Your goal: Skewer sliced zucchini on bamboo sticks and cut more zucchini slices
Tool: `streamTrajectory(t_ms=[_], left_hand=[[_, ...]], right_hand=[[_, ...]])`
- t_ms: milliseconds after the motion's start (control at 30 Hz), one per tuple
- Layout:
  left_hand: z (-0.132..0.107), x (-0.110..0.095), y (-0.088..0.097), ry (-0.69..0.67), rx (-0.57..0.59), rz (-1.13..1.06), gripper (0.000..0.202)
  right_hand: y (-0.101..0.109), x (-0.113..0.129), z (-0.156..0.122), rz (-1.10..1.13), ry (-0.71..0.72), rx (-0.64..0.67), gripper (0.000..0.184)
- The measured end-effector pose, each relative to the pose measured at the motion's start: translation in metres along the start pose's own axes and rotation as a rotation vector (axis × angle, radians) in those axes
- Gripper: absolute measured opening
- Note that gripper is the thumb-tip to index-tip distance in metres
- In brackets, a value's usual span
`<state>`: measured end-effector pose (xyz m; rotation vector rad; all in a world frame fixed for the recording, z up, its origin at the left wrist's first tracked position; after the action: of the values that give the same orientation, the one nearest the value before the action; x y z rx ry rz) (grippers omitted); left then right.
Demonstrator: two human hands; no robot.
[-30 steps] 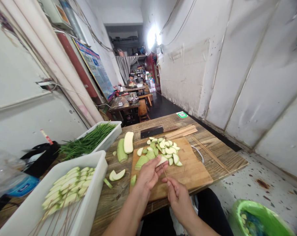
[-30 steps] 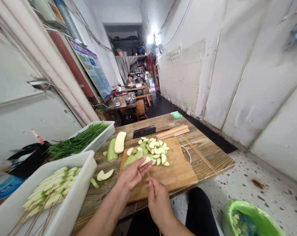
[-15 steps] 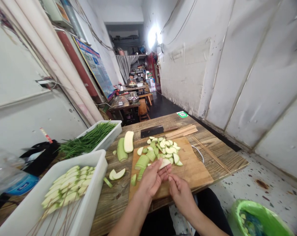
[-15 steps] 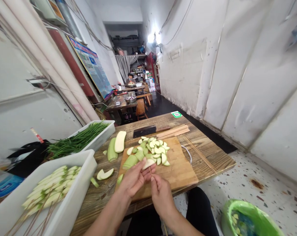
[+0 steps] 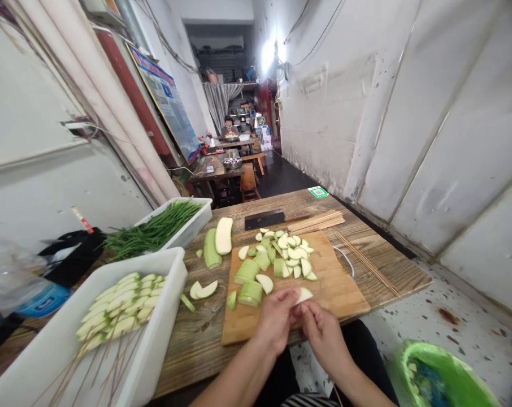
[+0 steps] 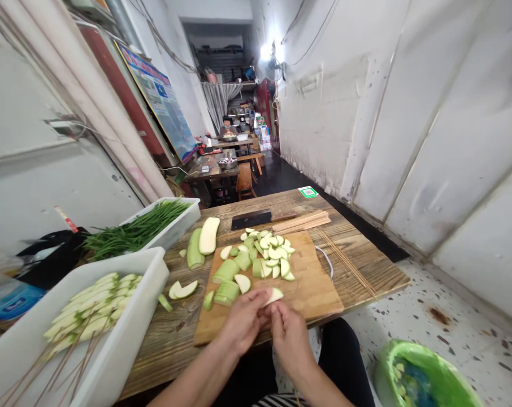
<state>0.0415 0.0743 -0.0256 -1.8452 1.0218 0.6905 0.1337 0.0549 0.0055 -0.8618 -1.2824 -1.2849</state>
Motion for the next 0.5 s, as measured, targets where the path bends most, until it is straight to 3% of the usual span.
streamTrajectory(t_ms=[133, 200, 267, 367, 433, 500], left_hand=[[-0.012, 0.017, -0.011, -0.068, 0.103, 0.034, 0.025], [-0.018, 0.011, -0.006, -0.115, 0.109, 0.175, 0.03], [-0.024, -0.016, 0.009, -0.29, 0.03, 0.45, 0.034], [-0.03, -0.067, 0.018, -0.633, -0.088, 1.081, 0.038], [-0.018, -0.079, 0.02, -0.642, -0.077, 1.474, 0.054], [-0.005, -0.082, 0.021, -0.585, -0.014, 1.732, 0.06]], right_hand=[[0.006, -0.008, -0.003, 0.019, -0.021, 0.024, 0.032], [0.01, -0.012, -0.007, 0.033, -0.016, 0.039, 0.032], [0.017, -0.018, -0.01, 0.059, -0.025, 0.034, 0.03], [0.026, -0.031, -0.011, 0.124, -0.081, 0.004, 0.029], [0.027, -0.037, -0.012, 0.153, -0.111, 0.0, 0.03], [0.025, -0.04, -0.014, 0.164, -0.128, 0.014, 0.031]])
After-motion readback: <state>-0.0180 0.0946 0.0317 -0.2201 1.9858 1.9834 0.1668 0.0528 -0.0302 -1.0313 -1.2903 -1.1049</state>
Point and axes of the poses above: each hand's wrist, its own z-axis towards the middle knuckle, its own y-axis out of the back of the hand, x = y × z, the point moved 9 cm from there along z, towards the middle knuckle, and after that the axes turned 5 degrees about z, right-handed, at the moved point
